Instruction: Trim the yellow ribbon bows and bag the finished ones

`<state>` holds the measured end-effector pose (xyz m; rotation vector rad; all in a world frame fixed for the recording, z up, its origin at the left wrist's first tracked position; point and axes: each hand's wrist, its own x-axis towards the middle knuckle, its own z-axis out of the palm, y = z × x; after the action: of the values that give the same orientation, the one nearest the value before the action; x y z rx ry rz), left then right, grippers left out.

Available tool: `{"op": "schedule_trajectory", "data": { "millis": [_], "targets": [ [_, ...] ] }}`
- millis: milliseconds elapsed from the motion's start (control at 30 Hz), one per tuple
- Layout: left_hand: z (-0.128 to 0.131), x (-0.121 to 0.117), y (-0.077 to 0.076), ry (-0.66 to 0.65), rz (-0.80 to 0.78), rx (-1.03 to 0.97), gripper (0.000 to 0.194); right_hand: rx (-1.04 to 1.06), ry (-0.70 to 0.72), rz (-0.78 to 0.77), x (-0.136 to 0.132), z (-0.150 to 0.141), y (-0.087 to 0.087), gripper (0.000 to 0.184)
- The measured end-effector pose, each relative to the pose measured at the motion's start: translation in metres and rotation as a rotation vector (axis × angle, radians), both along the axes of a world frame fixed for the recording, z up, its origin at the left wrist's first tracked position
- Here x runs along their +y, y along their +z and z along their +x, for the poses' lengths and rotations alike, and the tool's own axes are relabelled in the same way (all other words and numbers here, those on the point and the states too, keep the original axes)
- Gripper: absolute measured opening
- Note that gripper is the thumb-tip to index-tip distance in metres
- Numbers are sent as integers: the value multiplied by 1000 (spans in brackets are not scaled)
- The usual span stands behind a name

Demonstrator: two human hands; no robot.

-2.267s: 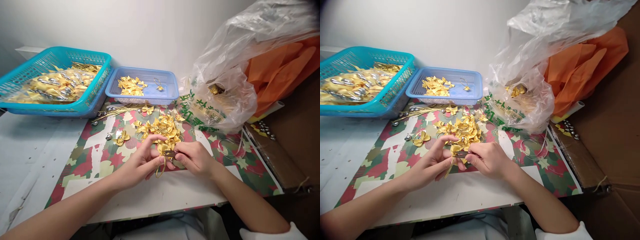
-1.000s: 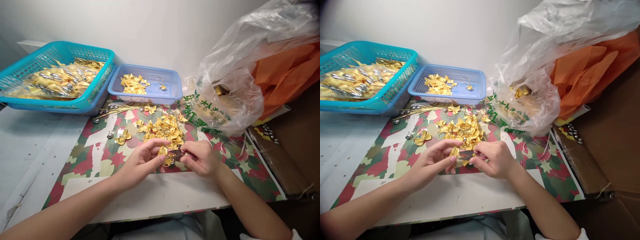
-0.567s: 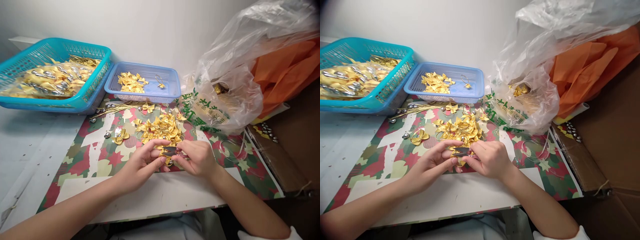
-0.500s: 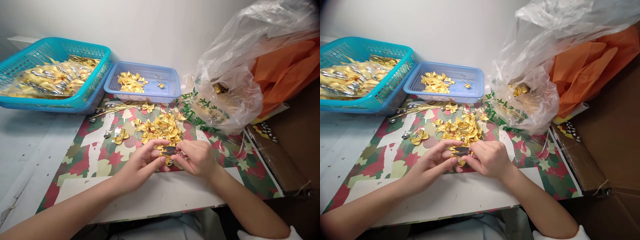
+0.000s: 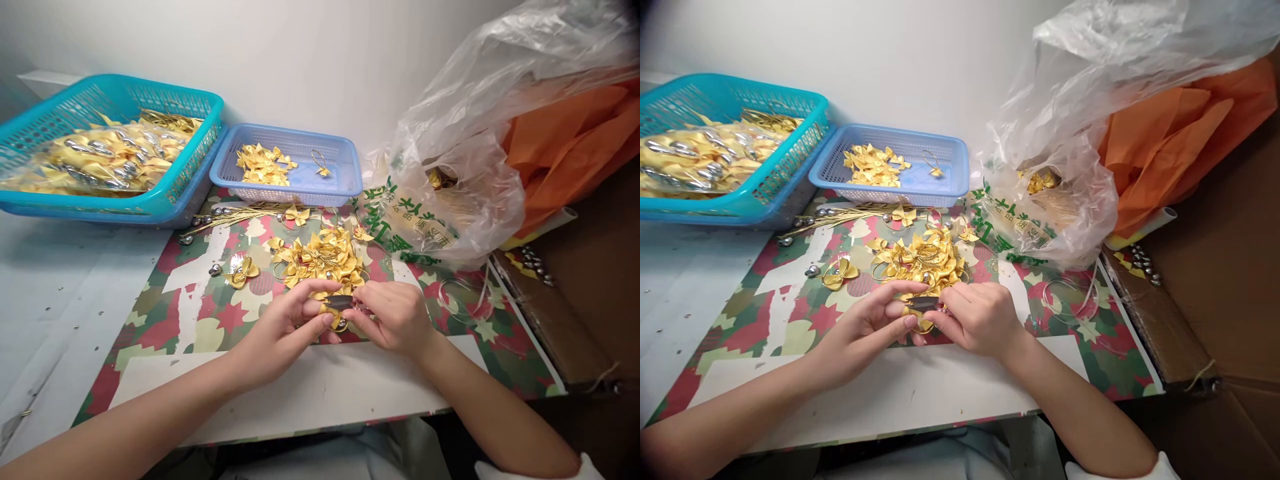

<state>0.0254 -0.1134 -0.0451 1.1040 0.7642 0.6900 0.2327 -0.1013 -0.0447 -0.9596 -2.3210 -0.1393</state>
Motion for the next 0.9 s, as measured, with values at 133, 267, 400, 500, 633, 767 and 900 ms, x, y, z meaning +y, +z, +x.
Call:
{"op": "schedule_trajectory", "data": {
  "millis": [133,267,400,500,633,767,900],
  "targets": [
    [0,-1,-1,0,-3,-12,34,-11,2,6,0,0,0,44],
    [1,-1,-1,10,-5,-4,34,-8,3,5,0,0,0,43],
    [2,-1,-1,16,-15,3,35,1,1,9,-1,0,-1,42],
    [1,1,0,23,-28,19,36,-23,3,-11,-1,-1,-3,41],
    [1,1,-2,43,-45,8,36,48,-5,-47,0,-1,-3,39],
    [3,1,-4,70,-13,1,37,238,-77,-154,3,5,0,34],
    [-6,15,13,230,156,158,28,349,-137,-196,6,13,4,31]
  ]
}}
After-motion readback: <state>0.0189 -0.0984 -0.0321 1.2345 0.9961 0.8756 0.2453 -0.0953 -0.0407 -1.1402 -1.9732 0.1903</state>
